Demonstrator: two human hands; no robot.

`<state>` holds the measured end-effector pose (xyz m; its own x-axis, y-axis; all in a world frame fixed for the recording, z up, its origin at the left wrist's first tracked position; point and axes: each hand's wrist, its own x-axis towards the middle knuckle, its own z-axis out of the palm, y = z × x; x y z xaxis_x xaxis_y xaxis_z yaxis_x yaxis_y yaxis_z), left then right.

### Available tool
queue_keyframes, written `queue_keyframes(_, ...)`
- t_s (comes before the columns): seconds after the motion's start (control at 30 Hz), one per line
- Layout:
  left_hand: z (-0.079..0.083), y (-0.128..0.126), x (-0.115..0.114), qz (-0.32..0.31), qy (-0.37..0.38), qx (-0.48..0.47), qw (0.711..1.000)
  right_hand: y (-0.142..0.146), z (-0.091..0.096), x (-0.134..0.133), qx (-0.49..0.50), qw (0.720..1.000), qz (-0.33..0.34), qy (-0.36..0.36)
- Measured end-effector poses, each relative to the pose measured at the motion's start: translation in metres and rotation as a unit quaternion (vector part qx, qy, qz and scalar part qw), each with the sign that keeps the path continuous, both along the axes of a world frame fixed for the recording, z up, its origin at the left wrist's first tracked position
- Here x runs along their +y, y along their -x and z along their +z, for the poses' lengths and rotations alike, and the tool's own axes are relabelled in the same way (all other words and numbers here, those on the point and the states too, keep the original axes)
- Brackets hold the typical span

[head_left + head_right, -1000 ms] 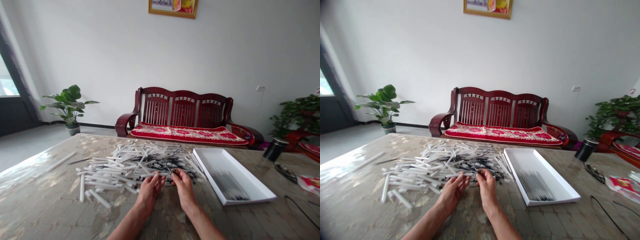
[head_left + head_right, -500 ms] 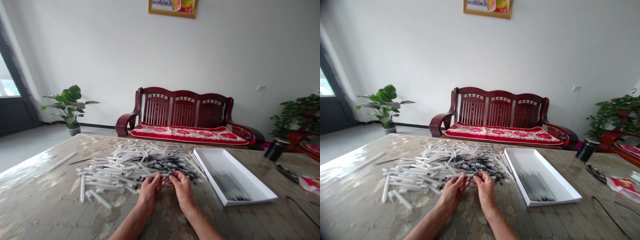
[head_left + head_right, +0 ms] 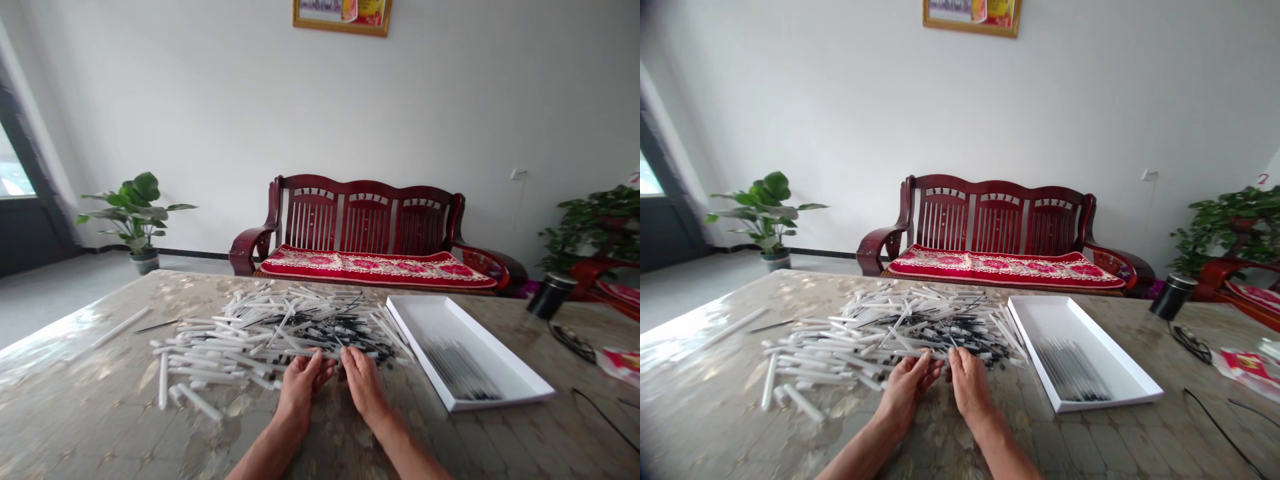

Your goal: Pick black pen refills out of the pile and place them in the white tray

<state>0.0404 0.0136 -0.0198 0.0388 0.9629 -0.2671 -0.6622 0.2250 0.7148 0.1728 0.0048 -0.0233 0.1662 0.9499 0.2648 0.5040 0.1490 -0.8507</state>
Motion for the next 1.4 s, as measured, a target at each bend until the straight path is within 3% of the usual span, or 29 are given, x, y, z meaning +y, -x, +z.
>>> queue_keyframes(0.2, 0.001, 0.000, 0.001, 0.001, 0.009, 0.001, 1.000, 0.002, 0.002, -0.004, -0.013, 0.998, 0.031, -0.057)
queue_keyframes(0.43, 0.001, 0.000, 0.000, -0.008, -0.001, 0.021, 1.000, -0.002, -0.001, -0.002, 0.035, 0.998, 0.044, 0.022)
queue_keyframes(0.6, -0.003, 0.001, -0.001, -0.012, -0.019, 0.026, 0.999, -0.005, -0.002, -0.003, 0.001, 0.999, 0.041, -0.034)
queue_keyframes(0.8, -0.007, 0.000, -0.001, -0.009, -0.037, 0.037, 0.999, -0.007, -0.005, 0.000, 0.022, 0.998, 0.040, 0.036)
queue_keyframes(1.0, 0.000, -0.001, -0.005, -0.013, -0.007, 0.038, 0.999, -0.011, -0.003, -0.001, 0.039, 0.995, 0.092, 0.015)
queue_keyframes(1.23, 0.020, -0.014, 0.002, -0.054, 0.002, 0.075, 0.996, -0.013, 0.001, 0.000, 0.164, 0.982, 0.058, 0.075)
queue_keyframes(1.4, 0.014, -0.025, 0.010, -0.038, -0.011, 0.062, 0.997, -0.025, 0.005, 0.002, 0.101, 0.994, 0.039, 0.027)
